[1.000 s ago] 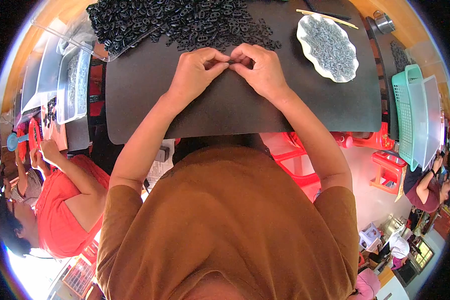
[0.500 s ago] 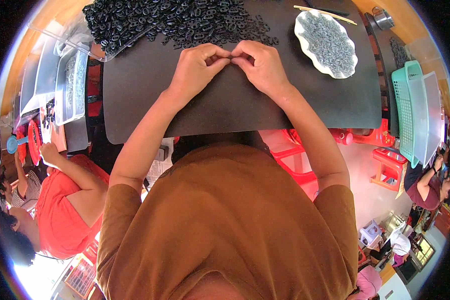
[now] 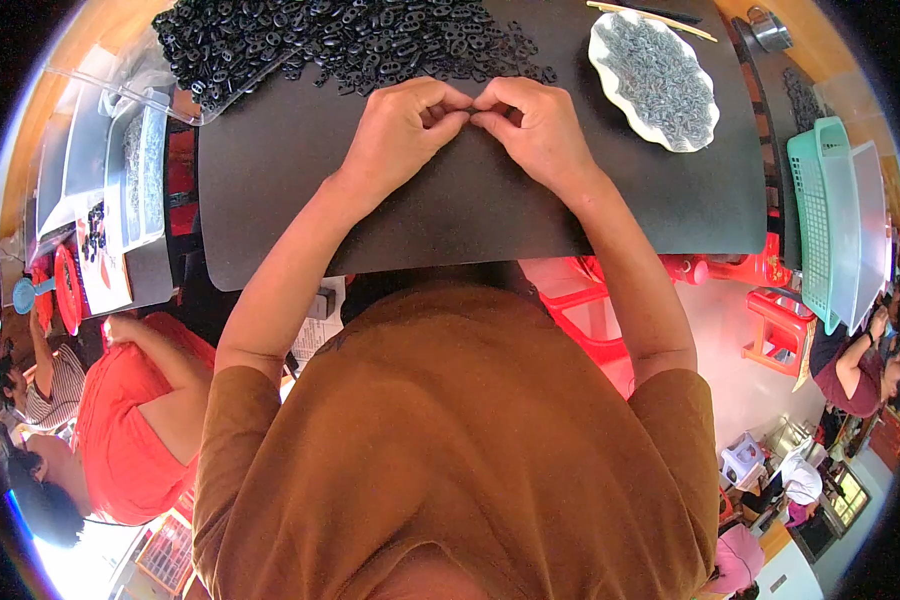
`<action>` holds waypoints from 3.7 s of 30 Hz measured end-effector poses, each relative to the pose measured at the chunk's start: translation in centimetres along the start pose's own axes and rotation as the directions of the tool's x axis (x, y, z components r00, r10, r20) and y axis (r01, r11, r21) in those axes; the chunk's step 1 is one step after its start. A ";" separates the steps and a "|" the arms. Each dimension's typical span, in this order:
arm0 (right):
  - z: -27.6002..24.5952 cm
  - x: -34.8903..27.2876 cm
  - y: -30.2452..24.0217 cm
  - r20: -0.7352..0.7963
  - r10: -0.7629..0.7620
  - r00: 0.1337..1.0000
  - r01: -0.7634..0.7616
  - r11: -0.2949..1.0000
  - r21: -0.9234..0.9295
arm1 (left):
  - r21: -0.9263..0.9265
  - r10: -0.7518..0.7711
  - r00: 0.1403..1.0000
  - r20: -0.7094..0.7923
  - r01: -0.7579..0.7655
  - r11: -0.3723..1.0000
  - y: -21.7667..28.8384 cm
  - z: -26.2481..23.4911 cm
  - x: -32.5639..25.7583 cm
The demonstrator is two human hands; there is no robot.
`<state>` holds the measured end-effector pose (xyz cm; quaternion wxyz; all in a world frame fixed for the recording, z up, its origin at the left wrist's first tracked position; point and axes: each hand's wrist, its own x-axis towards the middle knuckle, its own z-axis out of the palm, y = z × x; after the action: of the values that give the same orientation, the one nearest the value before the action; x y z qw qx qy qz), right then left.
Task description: The person assembles plastic cord locks by hand, repeatedly picking up plastic components and small metal parts from the table and fitting them together.
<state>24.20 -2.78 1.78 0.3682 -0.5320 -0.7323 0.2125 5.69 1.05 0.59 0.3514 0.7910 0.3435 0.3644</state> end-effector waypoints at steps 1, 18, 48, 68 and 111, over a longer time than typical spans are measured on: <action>-0.1 -0.1 0.2 -0.008 -0.016 1.000 0.017 0.999 0.027 | 0.008 0.000 1.000 0.014 0.000 1.000 0.1 0.1 0.1; -0.3 -0.5 0.4 -0.016 0.090 0.996 -0.089 0.994 0.057 | -0.024 0.013 1.000 -0.015 -0.013 1.000 -0.1 0.9 -0.1; 0.1 -0.7 0.3 -0.021 -0.132 0.991 0.131 0.989 -0.065 | 0.037 0.184 0.982 -0.036 -0.183 0.982 -1.2 1.3 0.1; -7.2 9.8 5.1 -0.182 0.068 0.981 -0.070 0.998 -0.006 | 0.222 0.255 0.964 -0.078 -0.233 0.947 -1.0 -0.5 -1.1; -13.2 2.2 7.4 -0.015 0.061 0.998 -0.060 0.840 -0.539 | -0.571 -0.313 0.950 -0.013 0.250 0.782 -3.1 -3.8 2.1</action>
<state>38.50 0.79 5.70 0.1963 -0.6365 -0.7458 0.0103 2.77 5.47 0.62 0.6004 0.5710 0.3533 0.4344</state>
